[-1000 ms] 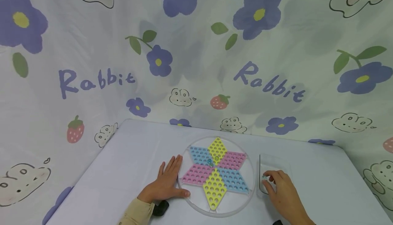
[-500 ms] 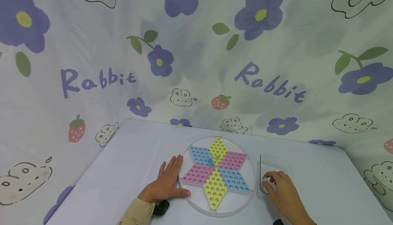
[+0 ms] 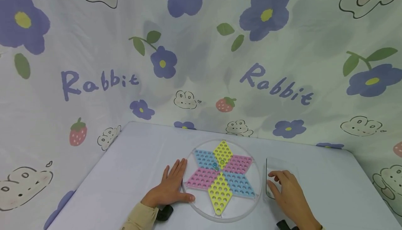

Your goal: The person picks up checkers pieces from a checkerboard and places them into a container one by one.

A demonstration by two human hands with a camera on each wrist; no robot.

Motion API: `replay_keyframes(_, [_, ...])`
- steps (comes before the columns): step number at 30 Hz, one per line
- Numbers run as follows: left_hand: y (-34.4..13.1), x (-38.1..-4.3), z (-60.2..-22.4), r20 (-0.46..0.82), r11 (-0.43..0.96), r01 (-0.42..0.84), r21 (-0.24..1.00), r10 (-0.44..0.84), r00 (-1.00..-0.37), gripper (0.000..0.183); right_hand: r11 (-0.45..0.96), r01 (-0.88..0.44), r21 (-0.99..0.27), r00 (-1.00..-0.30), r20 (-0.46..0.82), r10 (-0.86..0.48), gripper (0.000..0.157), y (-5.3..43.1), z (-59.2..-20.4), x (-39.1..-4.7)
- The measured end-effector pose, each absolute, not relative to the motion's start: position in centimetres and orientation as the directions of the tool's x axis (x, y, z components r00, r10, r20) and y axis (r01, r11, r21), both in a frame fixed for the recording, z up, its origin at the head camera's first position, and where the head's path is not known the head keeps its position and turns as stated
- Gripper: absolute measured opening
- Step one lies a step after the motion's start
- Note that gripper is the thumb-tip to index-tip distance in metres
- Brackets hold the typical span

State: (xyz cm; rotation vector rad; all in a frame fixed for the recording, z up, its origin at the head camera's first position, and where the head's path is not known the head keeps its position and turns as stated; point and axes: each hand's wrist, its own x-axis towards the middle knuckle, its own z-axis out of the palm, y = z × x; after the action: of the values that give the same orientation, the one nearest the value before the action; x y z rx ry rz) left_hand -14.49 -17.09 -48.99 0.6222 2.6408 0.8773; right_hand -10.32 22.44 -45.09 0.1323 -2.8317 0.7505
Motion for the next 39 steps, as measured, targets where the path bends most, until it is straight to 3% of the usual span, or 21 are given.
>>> replay_keyframes(22, [-17.1,-14.3,-49.0,-0.137,0.722,0.299,0.624,0.478,-0.868,0.127,0.817,-0.196,-0.542,-0.968,0.239,-0.073,0.017,18.6,-44.3,-12.3])
replay_keyframes(39, [-17.1,-14.4,-49.1,-0.124,0.721,0.314,0.618,0.484,-0.866,0.126,0.816,-0.164,-0.554,-0.977,0.202,-0.059,0.019,15.1,-44.2,-13.9])
